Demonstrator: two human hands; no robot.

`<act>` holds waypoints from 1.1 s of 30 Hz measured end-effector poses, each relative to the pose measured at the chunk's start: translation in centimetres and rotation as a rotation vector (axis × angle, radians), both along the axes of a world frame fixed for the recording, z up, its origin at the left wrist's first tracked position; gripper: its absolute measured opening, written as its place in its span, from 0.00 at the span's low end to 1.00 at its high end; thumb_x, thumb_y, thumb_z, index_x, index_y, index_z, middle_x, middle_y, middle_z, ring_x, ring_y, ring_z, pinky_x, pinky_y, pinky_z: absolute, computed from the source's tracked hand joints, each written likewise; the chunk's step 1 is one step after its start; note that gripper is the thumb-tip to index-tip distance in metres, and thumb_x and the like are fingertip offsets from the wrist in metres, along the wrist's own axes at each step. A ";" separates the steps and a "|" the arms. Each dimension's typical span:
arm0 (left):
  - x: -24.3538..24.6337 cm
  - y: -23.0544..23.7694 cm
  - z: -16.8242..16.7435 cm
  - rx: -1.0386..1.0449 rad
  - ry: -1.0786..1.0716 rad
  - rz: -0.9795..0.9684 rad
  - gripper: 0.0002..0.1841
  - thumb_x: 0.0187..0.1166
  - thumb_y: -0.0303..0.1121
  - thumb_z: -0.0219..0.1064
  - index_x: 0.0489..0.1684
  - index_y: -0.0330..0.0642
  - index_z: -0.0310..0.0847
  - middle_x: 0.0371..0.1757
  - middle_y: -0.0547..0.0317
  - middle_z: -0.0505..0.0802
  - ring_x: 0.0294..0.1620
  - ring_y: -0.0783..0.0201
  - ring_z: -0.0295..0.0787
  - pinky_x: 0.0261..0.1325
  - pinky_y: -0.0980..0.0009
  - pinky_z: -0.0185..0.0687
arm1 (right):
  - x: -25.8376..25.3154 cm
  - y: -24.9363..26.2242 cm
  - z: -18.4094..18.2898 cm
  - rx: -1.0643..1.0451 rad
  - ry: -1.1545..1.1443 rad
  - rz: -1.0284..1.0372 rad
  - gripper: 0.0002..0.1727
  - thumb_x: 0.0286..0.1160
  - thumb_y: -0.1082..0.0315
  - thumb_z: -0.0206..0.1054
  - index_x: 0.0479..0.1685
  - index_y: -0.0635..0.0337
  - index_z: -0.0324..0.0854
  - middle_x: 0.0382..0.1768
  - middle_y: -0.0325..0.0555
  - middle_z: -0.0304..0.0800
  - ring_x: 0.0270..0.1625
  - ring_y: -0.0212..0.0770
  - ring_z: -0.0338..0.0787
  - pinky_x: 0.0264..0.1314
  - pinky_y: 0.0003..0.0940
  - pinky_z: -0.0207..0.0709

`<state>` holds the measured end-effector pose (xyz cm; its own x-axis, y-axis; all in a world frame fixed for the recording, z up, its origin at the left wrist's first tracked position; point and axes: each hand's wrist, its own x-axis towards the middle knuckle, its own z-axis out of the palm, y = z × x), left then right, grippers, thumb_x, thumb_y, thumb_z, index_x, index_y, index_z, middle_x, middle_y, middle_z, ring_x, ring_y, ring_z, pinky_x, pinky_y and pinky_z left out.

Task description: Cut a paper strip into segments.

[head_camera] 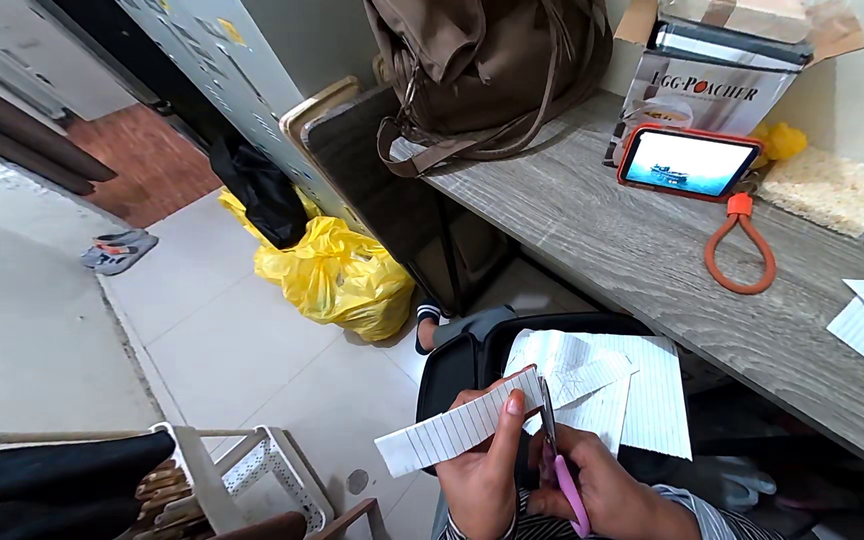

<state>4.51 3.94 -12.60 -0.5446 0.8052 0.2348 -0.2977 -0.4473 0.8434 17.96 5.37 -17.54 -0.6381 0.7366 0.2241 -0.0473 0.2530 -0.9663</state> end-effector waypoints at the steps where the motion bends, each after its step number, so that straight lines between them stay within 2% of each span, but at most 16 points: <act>1: 0.0 0.0 -0.1 -0.001 0.003 0.005 0.04 0.73 0.28 0.76 0.39 0.47 0.89 0.42 0.55 0.99 0.43 0.62 0.99 0.48 0.67 0.96 | 0.0 0.0 -0.1 -0.004 0.014 -0.006 0.22 0.71 0.55 0.77 0.39 0.68 0.80 0.27 0.41 0.81 0.29 0.17 0.75 0.33 0.09 0.68; 6: -0.1 0.1 0.0 0.011 0.011 -0.013 0.03 0.74 0.28 0.75 0.39 0.46 0.89 0.43 0.53 0.99 0.44 0.60 0.99 0.49 0.66 0.96 | -0.1 0.0 -0.6 -0.020 0.071 -0.021 0.19 0.73 0.58 0.76 0.35 0.67 0.80 0.20 0.37 0.79 0.23 0.14 0.72 0.27 0.07 0.64; 10: 0.0 0.0 0.1 -0.004 0.022 -0.008 0.03 0.73 0.29 0.76 0.39 0.49 0.91 0.41 0.57 0.99 0.43 0.64 0.99 0.48 0.69 0.96 | -0.1 -0.1 -0.2 0.005 0.015 0.000 0.22 0.72 0.56 0.76 0.43 0.69 0.80 0.31 0.43 0.82 0.32 0.19 0.77 0.37 0.10 0.69; 12: 0.1 -0.1 0.0 -0.002 0.017 -0.019 0.03 0.73 0.29 0.76 0.39 0.48 0.90 0.42 0.56 0.99 0.44 0.63 0.99 0.49 0.68 0.96 | -0.2 -0.1 -0.2 0.010 0.008 0.000 0.23 0.71 0.56 0.77 0.45 0.70 0.80 0.33 0.44 0.83 0.34 0.19 0.77 0.39 0.09 0.70; 21: -0.3 0.1 0.0 0.013 0.010 -0.024 0.03 0.74 0.29 0.76 0.39 0.47 0.90 0.43 0.54 0.99 0.45 0.61 0.99 0.49 0.66 0.96 | -0.1 0.0 -0.5 -0.013 0.086 -0.020 0.19 0.74 0.57 0.76 0.35 0.67 0.80 0.20 0.37 0.79 0.23 0.14 0.72 0.27 0.08 0.64; 23: -0.2 0.0 0.0 0.006 0.010 -0.020 0.03 0.73 0.29 0.76 0.39 0.47 0.90 0.42 0.55 0.99 0.44 0.62 0.99 0.49 0.67 0.96 | -0.1 0.0 -0.5 -0.016 0.082 -0.011 0.19 0.74 0.57 0.76 0.37 0.67 0.81 0.22 0.38 0.80 0.25 0.15 0.74 0.29 0.08 0.66; 27: 0.0 0.0 0.1 0.016 0.032 -0.020 0.04 0.73 0.28 0.76 0.40 0.49 0.91 0.41 0.60 0.99 0.42 0.68 0.98 0.48 0.71 0.95 | -0.1 0.0 -0.2 0.006 0.029 0.026 0.24 0.73 0.53 0.76 0.46 0.69 0.80 0.33 0.44 0.82 0.34 0.19 0.78 0.39 0.10 0.71; 33: -0.2 0.1 0.1 0.018 0.025 -0.015 0.04 0.73 0.28 0.76 0.40 0.48 0.91 0.42 0.59 0.99 0.42 0.66 0.99 0.49 0.69 0.96 | -0.1 0.1 -0.2 -0.005 0.046 -0.009 0.21 0.72 0.55 0.76 0.38 0.68 0.80 0.25 0.39 0.80 0.27 0.15 0.74 0.31 0.08 0.66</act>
